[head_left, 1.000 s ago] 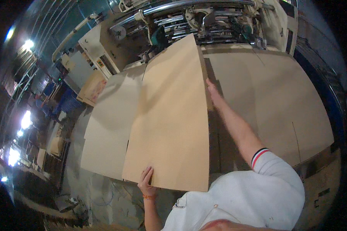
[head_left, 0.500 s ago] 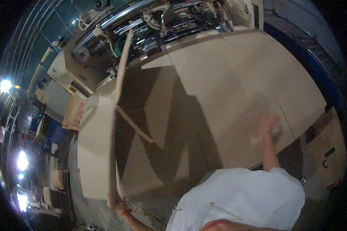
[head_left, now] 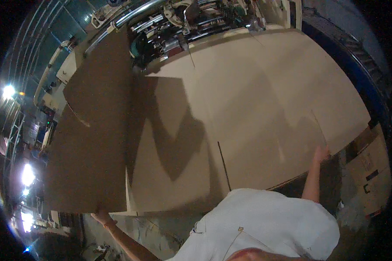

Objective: The person repeatedly picks up large cardboard sheets and feeds them into a machine. The hands lift, align, and place each sheet onto the machine's input area, then retrieve the next sheet from a nearby stack.

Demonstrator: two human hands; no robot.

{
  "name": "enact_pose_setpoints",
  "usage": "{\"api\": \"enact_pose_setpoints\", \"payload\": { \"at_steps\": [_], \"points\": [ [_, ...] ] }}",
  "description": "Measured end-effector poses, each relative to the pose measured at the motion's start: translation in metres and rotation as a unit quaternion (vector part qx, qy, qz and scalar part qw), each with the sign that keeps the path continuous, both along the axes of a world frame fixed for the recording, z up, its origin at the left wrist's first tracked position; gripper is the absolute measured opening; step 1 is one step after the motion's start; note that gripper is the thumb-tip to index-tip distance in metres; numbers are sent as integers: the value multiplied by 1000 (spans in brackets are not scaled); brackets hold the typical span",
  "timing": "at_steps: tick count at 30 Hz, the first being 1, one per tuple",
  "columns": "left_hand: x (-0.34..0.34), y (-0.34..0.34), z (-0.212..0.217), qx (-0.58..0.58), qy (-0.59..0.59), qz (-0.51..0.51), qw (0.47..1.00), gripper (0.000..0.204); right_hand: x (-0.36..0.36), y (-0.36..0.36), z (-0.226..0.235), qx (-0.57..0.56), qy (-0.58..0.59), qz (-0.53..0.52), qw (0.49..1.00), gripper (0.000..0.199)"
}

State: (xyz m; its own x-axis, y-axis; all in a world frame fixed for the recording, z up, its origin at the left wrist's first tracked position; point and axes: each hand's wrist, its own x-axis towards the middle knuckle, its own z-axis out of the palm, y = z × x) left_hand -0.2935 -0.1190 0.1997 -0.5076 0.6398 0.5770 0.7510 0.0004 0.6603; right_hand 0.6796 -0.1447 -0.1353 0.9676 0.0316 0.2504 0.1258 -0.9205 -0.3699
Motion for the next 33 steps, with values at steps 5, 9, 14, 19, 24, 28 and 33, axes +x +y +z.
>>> {"api": "enact_pose_setpoints", "payload": {
  "at_steps": [5, 9, 14, 19, 24, 28, 33],
  "points": [
    [13, -3, 22, 105, -52, -38, 992, 33, -38, 23, 29, 85, 130, 38, 987, 62],
    [-9, 19, 30, 29, -57, -13, 998, 29, -16, -3, -2, 161, 48, 15, 986, 53],
    [-22, 31, 89, 59, -165, -99, 979, 27, -18, -11, 26, -109, 70, -12, 992, 40],
    [-24, 55, 137, 41, -50, -33, 997, 27, 18, -61, 72, 347, 281, -97, 890, 38],
    [-107, 56, 154, 16, 4, -35, 999, 29, 18, -66, 101, 734, 408, -158, 520, 41],
    [-84, 64, 167, 29, 31, -60, 997, 29, 34, -69, 84, 674, 462, 17, 575, 49],
    [52, 43, 164, 141, 166, 56, 974, 28, 55, -75, 107, 659, 396, 95, 632, 51]
  ]
}}
